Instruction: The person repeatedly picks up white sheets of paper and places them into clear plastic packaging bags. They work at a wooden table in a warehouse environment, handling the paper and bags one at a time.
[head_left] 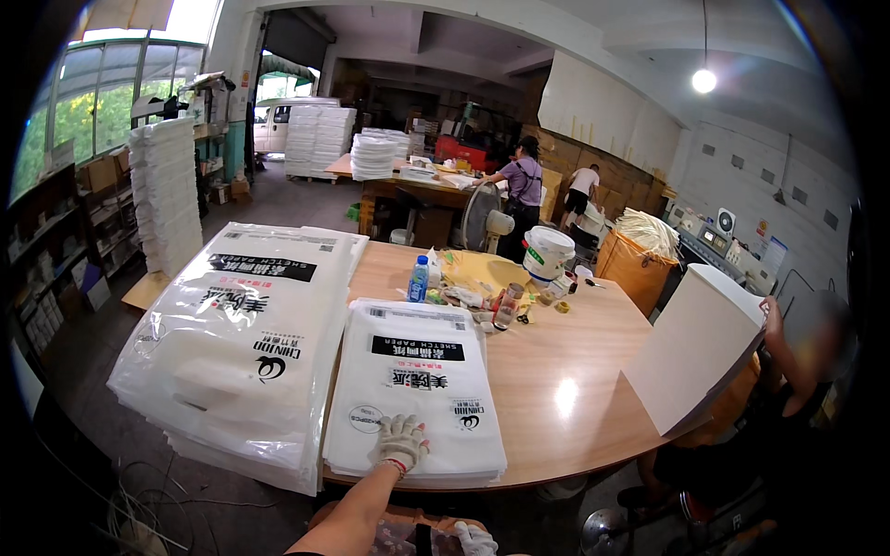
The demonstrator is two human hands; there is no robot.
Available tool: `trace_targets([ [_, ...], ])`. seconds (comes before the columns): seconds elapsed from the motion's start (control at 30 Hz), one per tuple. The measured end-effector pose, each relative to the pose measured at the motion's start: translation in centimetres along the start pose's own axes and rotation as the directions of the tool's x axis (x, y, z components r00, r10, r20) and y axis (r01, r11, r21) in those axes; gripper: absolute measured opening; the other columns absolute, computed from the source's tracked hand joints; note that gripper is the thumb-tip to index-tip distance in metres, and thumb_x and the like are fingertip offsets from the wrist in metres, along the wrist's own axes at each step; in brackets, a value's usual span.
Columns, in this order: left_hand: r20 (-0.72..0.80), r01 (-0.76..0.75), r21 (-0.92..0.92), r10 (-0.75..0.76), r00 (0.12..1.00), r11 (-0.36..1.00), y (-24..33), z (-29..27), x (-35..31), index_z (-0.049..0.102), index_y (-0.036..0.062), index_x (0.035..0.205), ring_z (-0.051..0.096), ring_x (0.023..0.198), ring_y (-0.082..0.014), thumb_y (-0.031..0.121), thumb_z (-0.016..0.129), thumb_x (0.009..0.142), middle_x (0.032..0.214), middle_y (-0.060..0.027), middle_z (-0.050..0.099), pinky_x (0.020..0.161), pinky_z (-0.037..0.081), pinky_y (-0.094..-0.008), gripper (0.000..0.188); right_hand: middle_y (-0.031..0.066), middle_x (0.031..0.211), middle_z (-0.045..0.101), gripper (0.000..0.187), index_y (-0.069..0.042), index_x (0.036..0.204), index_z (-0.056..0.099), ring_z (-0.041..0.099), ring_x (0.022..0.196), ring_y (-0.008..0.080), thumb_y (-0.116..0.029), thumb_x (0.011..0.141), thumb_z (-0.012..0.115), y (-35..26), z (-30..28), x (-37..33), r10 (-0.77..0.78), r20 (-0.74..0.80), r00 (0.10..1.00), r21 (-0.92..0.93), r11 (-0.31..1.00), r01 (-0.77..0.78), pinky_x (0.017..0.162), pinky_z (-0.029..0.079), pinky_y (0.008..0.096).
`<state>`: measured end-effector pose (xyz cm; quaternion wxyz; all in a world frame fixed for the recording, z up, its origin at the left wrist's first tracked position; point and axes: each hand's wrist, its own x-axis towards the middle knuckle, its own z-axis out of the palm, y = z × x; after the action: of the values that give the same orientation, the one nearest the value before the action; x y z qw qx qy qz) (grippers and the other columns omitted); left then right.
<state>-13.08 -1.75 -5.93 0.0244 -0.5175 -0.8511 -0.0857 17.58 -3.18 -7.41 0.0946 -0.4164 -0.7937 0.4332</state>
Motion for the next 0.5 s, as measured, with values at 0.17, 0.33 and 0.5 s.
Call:
trace_targets([
  [0.17,0.014,-0.004,0.028,0.004,1.0,1.0,0.3,-0.4,0.1,0.047,0.0138,0.133,0.025,0.135,-0.0288,0.044,0.042,0.088,0.147,-0.0076,0.032,0.108,0.015,-0.0494,0.055,0.015,0.114,0.06,0.041,-0.007,0.111,0.061,0.052,0.111,0.0302,-0.039,0.096,0.041,0.2,0.0,-0.2,-0.053,-0.025,0.998,-0.029,0.998,0.052,0.096,0.04,0.0369],
  [0.33,-0.026,0.01,0.023,-0.009,1.0,1.0,0.0,0.2,0.0,0.048,0.0149,0.132,0.026,0.135,-0.0283,0.045,0.042,0.088,0.146,-0.0076,0.034,0.108,0.013,-0.0506,0.054,0.0154,0.112,0.06,0.039,-0.006,0.109,0.061,0.052,0.108,0.0313,-0.037,0.096,0.041,-1.6,-1.0,-0.7,-0.135,-0.038,0.99,-0.032,0.99,0.134,0.094,0.04,0.0373],
  [0.5,-0.023,0.001,0.047,0.0,1.0,0.999,0.2,0.0,0.2,0.049,0.0163,0.132,0.028,0.134,-0.0272,0.046,0.042,0.088,0.145,-0.0075,0.036,0.109,0.011,-0.0512,0.053,0.0156,0.112,0.06,0.038,-0.007,0.11,0.06,0.052,0.108,0.0314,-0.035,0.096,0.039,-0.7,-1.0,-0.5,-0.169,-0.005,0.986,-0.083,0.982,0.168,0.094,0.04,0.0374],
])
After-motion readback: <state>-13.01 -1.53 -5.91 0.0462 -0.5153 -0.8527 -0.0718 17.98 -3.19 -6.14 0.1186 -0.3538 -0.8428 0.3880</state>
